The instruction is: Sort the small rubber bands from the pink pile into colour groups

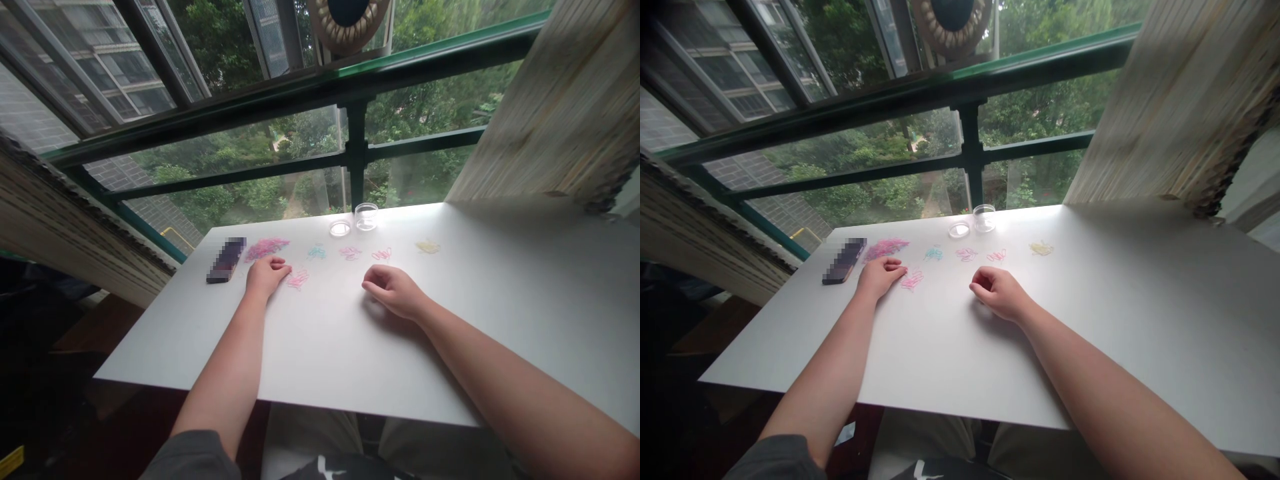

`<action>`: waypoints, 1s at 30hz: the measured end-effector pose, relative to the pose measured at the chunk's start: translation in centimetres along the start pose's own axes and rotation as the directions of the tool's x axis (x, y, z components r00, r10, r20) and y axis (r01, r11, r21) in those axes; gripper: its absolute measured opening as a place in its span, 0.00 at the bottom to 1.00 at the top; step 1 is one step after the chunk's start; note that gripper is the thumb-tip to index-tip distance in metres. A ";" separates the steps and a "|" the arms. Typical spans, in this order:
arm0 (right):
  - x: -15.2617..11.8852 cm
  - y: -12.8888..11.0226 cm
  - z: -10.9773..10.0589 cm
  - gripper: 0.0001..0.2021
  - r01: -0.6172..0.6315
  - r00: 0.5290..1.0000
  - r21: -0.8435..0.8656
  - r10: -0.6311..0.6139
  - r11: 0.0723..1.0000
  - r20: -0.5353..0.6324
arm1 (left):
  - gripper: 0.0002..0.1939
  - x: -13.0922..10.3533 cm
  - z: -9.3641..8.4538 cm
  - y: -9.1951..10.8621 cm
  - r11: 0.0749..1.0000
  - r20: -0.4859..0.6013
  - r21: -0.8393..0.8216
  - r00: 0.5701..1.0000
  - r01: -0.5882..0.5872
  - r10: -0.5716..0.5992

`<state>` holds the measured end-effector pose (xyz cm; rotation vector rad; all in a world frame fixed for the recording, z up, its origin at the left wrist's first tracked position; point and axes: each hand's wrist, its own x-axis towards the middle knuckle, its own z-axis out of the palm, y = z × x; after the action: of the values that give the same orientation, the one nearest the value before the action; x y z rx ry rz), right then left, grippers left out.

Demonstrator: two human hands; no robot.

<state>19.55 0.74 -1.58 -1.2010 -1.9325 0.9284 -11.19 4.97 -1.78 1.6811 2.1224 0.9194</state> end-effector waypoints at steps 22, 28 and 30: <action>0.0 0.0 0.0 0.06 -0.011 1.000 -0.003 0.011 1.000 0.006 | 0.10 0.4 0.4 -0.3 0.973 -0.046 -0.222 0.998 -0.056 0.047; 0.0 -0.1 0.0 0.06 -0.012 1.000 -0.001 0.012 1.000 0.001 | 0.10 -0.1 0.6 0.0 0.959 0.109 -0.276 0.989 -0.062 0.096; 0.0 -0.1 0.0 0.06 -0.011 1.000 0.004 0.011 1.000 0.000 | 0.10 -0.3 0.8 0.1 0.943 0.143 -0.330 0.985 -0.039 0.092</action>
<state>19.49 0.67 -1.46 -1.2101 -1.9258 0.9373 -10.54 4.96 -2.35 1.6025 1.7117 1.0535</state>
